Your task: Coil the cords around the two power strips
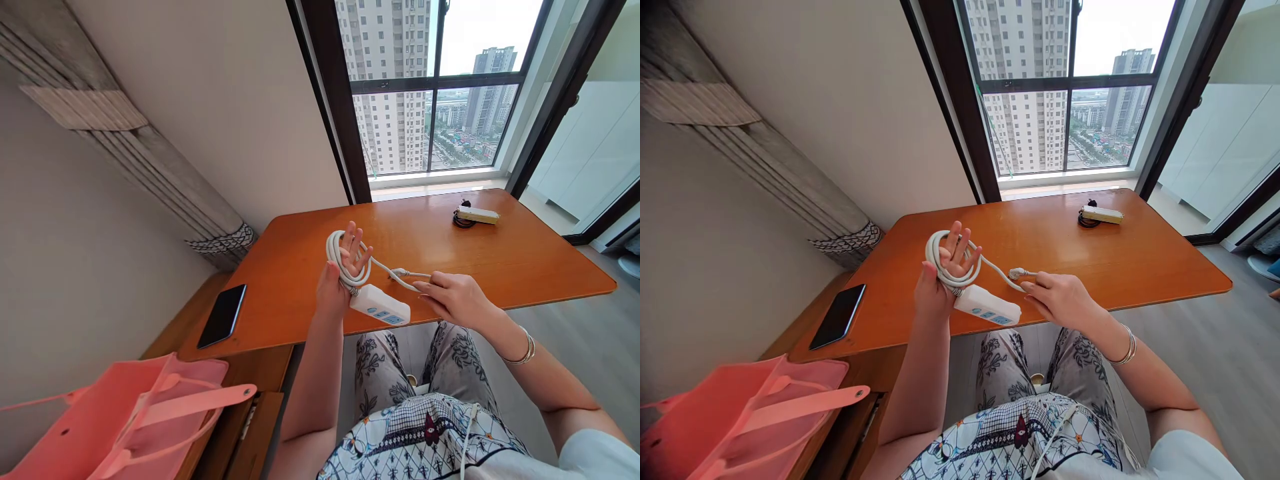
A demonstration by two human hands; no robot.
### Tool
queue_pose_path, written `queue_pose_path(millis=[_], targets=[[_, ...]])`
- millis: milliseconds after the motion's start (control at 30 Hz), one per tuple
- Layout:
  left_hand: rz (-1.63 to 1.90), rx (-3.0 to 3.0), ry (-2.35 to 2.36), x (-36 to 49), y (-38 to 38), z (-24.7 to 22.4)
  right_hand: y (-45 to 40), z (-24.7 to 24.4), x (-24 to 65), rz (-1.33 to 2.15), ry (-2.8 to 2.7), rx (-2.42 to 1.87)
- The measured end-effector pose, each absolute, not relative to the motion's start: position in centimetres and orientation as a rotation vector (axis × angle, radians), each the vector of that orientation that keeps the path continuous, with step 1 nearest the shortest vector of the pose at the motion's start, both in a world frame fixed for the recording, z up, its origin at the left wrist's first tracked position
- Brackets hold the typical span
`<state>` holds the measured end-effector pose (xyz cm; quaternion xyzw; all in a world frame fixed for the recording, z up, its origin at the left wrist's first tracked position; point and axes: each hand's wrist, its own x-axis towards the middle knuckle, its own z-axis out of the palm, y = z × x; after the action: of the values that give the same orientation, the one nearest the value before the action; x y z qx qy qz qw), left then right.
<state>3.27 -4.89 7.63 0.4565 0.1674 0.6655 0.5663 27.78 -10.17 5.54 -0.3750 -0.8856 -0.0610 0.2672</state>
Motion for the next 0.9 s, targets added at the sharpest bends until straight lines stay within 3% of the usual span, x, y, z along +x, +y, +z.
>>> queue_pose_path(millis=[267,467,600,733,900], targets=[[1.161,1.139,0.389,4.8,-5.2,5.3,-10.7,10.4,25.5,-0.252,-2.648,-0.603],[1.044,1.321,0.449,6.1,-5.2,3.5,-9.5,11.1,24.3,-0.211,-2.596,-0.599],[0.770,1.350,0.382,6.5,-5.6,3.4,-8.5,11.6,24.5,-0.178,-2.463,-0.721],[0.572,1.254,0.241,6.6,-6.1,3.8,-7.2,12.0,25.0,-0.031,-2.349,-0.821],[0.617,1.089,0.070,6.4,-6.7,3.7,-5.2,11.8,26.0,0.342,-2.248,-0.776]])
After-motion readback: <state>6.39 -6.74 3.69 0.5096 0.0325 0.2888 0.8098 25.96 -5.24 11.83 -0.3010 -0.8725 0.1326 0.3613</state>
